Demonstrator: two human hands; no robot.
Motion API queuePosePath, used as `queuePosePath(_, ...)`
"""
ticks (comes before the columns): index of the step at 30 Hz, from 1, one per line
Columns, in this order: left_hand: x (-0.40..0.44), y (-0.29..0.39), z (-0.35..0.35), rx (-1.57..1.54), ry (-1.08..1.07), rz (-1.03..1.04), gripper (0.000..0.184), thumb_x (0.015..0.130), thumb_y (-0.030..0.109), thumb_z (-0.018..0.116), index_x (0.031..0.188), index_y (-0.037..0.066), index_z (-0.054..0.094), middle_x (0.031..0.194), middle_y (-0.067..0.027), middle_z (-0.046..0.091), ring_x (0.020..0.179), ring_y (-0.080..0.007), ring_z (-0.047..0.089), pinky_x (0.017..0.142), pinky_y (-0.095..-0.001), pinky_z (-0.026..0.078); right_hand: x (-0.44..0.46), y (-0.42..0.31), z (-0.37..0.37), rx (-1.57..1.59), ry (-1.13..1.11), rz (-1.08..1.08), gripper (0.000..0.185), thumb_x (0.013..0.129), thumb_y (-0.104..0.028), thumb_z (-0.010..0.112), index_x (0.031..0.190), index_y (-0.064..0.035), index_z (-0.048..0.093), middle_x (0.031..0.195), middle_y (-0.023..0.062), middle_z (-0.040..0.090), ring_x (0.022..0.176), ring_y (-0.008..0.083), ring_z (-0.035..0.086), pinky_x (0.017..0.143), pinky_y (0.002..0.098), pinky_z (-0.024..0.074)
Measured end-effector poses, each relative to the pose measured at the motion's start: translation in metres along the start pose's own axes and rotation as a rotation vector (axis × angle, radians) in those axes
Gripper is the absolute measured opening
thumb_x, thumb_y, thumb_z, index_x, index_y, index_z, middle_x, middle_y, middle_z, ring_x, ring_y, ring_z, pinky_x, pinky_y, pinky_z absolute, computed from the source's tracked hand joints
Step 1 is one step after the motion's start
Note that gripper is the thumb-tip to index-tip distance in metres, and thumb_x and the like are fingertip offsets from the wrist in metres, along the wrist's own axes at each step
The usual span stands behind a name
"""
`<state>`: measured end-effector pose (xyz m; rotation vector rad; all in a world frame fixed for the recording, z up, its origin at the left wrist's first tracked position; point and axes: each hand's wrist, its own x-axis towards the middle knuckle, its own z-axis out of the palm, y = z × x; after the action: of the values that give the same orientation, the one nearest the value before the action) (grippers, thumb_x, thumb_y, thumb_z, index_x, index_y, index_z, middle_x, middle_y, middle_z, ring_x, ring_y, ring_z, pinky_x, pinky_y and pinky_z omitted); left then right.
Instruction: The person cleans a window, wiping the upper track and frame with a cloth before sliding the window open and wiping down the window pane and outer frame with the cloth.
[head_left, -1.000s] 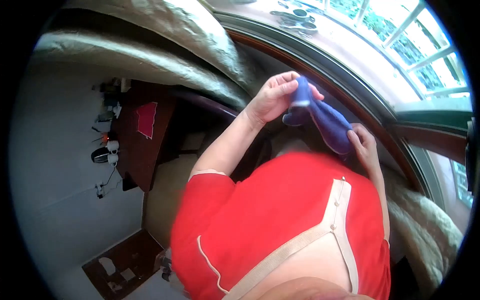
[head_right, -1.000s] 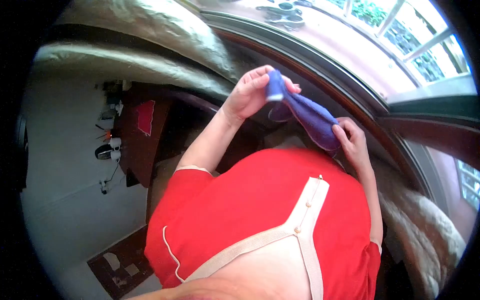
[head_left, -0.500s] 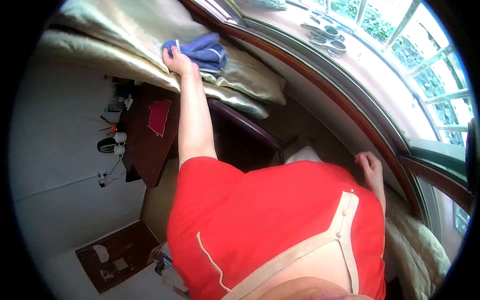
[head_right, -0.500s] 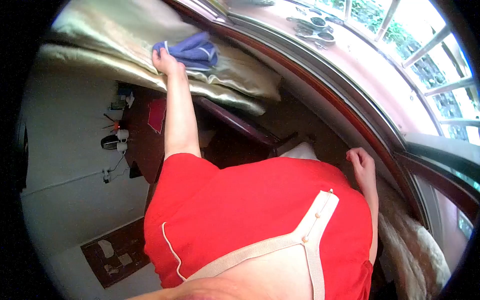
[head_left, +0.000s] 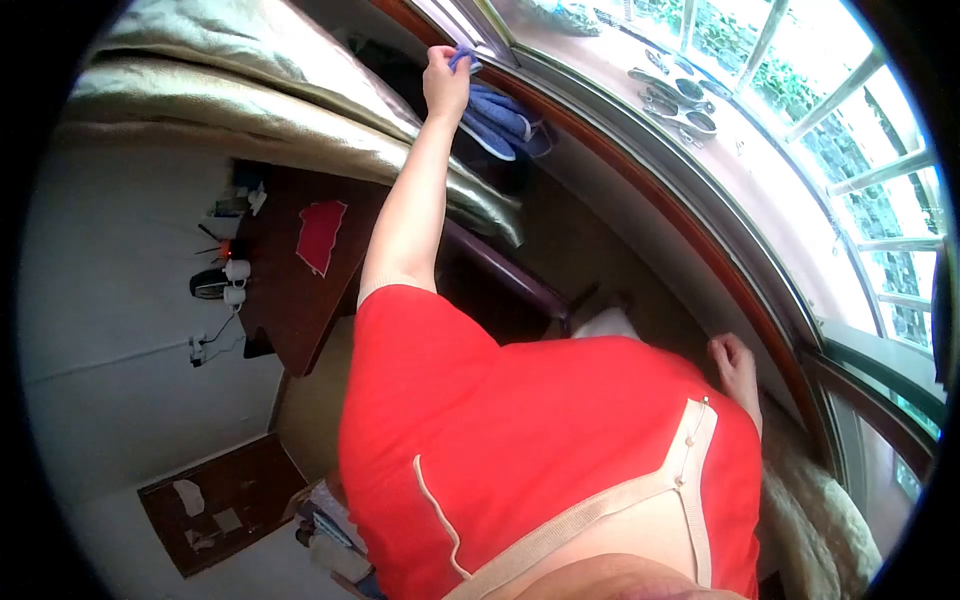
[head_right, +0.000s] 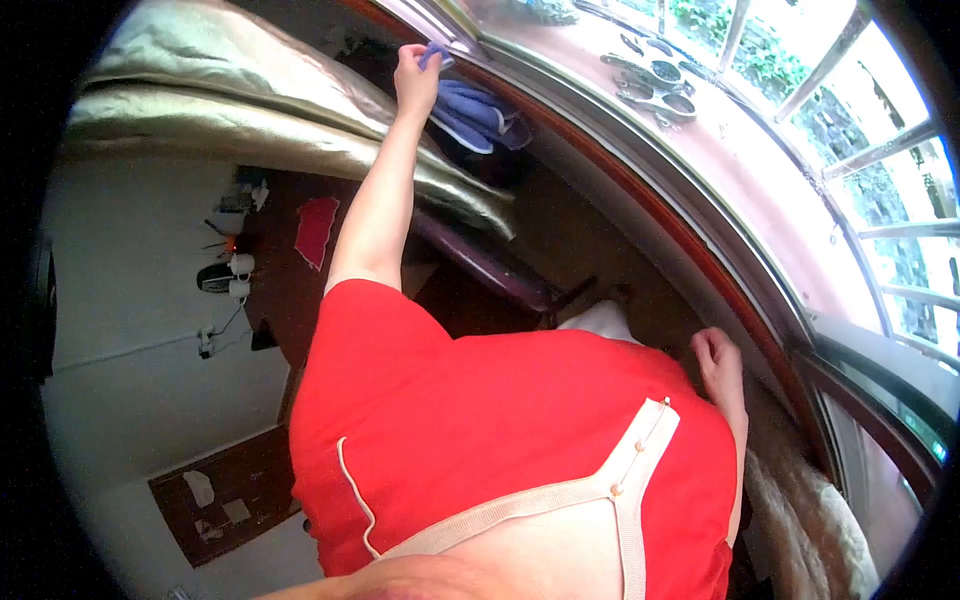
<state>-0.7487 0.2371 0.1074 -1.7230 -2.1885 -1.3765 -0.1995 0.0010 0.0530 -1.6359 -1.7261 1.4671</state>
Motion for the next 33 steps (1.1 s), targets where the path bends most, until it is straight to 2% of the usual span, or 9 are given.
queuePosePath(1,0.003,0.002,0.003,-0.002,-0.001,-0.003,0.018,0.083,0.018,0.063,0.093,0.006,0.054,0.088,-0.0168,0.065,0.082,-0.0377,0.062,0.075,-0.0417,0.048,-0.001,-0.003,0.0,-0.034,-0.017,0.019,0.02,0.09,-0.017,0.054,0.088,0.0027,0.058,0.075,0.0137,0.058,0.072,0.0216,0.057,0.068,0.0332,0.0437)
queuePosePath(4,0.012,0.003,0.011,0.187,0.089,0.313,0.01,0.082,0.019,0.063,0.087,0.011,0.062,0.083,-0.0116,0.063,0.08,-0.0332,0.061,0.071,-0.0412,0.047,0.0,-0.004,0.002,-0.078,-0.038,0.025,0.02,0.089,-0.016,0.055,0.088,0.003,0.058,0.076,0.0152,0.058,0.072,0.0235,0.057,0.068,0.0337,0.0436)
queuePosePath(7,0.014,-0.005,0.016,0.768,0.0,0.418,0.01,0.083,0.028,0.062,0.086,0.021,0.069,0.079,-0.0048,0.055,0.084,-0.0261,0.057,0.07,-0.0403,0.043,0.0,-0.003,0.004,-0.079,-0.048,0.043,0.019,0.088,-0.015,0.055,0.088,0.0035,0.058,0.079,0.0166,0.058,0.073,0.0259,0.058,0.067,0.0344,0.0438)
queuePosePath(14,0.025,-0.018,0.02,0.675,-0.17,0.383,0.012,0.086,0.022,0.056,0.095,0.015,0.061,0.086,-0.0095,0.062,0.085,-0.0308,0.061,0.071,-0.0438,0.048,0.0,-0.002,0.003,-0.109,-0.09,0.085,0.018,0.087,-0.014,0.055,0.088,0.0039,0.058,0.083,0.0186,0.059,0.078,0.0318,0.06,0.069,0.0366,0.0448)
queuePosePath(19,0.022,0.008,0.019,0.818,-0.172,0.142,0.013,0.087,0.017,0.051,0.098,0.015,0.059,0.085,-0.0099,0.063,0.083,-0.0313,0.063,0.069,-0.0424,0.052,0.001,0.0,0.005,-0.099,-0.098,0.113,0.018,0.087,-0.014,0.055,0.088,0.0035,0.058,0.084,0.0196,0.059,0.078,0.0329,0.06,0.069,0.0378,0.0445)
queuePosePath(24,0.026,-0.001,0.018,0.918,-0.163,0.458,0.014,0.085,0.019,0.052,0.089,0.017,0.065,0.088,-0.007,0.061,0.086,-0.0265,0.061,0.07,-0.0407,0.052,0.0,0.002,0.001,-0.106,-0.11,0.121,0.018,0.088,-0.015,0.054,0.089,0.0031,0.057,0.083,0.0205,0.059,0.078,0.0337,0.059,0.069,0.0384,0.0443)
queuePosePath(26,0.029,0.005,0.019,1.013,-0.22,0.47,0.015,0.083,0.02,0.053,0.089,0.018,0.066,0.09,-0.0048,0.061,0.088,-0.0241,0.06,0.071,-0.0391,0.05,-0.001,0.007,0.001,-0.111,-0.094,0.113,0.019,0.088,-0.015,0.055,0.088,0.0031,0.057,0.083,0.0207,0.059,0.078,0.035,0.059,0.069,0.0385,0.0443)
queuePosePath(28,0.029,0.015,0.015,1.14,-0.283,0.671,0.016,0.081,0.019,0.054,0.089,0.015,0.067,0.091,-0.0044,0.061,0.089,-0.0231,0.06,0.071,-0.038,0.049,-0.003,0.012,0.002,-0.105,-0.086,0.127,0.019,0.088,-0.015,0.055,0.089,0.0032,0.057,0.083,0.0209,0.059,0.078,0.0356,0.059,0.069,0.0385,0.0442)
queuePosePath(33,0.037,0.025,0.009,1.215,-0.417,0.864,0.02,0.079,0.015,0.054,0.09,0.007,0.068,0.093,-0.0071,0.063,0.087,-0.0226,0.061,0.069,-0.0379,0.047,-0.008,0.022,-0.005,-0.128,-0.072,0.123,0.019,0.088,-0.016,0.055,0.089,0.0032,0.057,0.084,0.0213,0.059,0.079,0.0372,0.059,0.069,0.0389,0.0439)
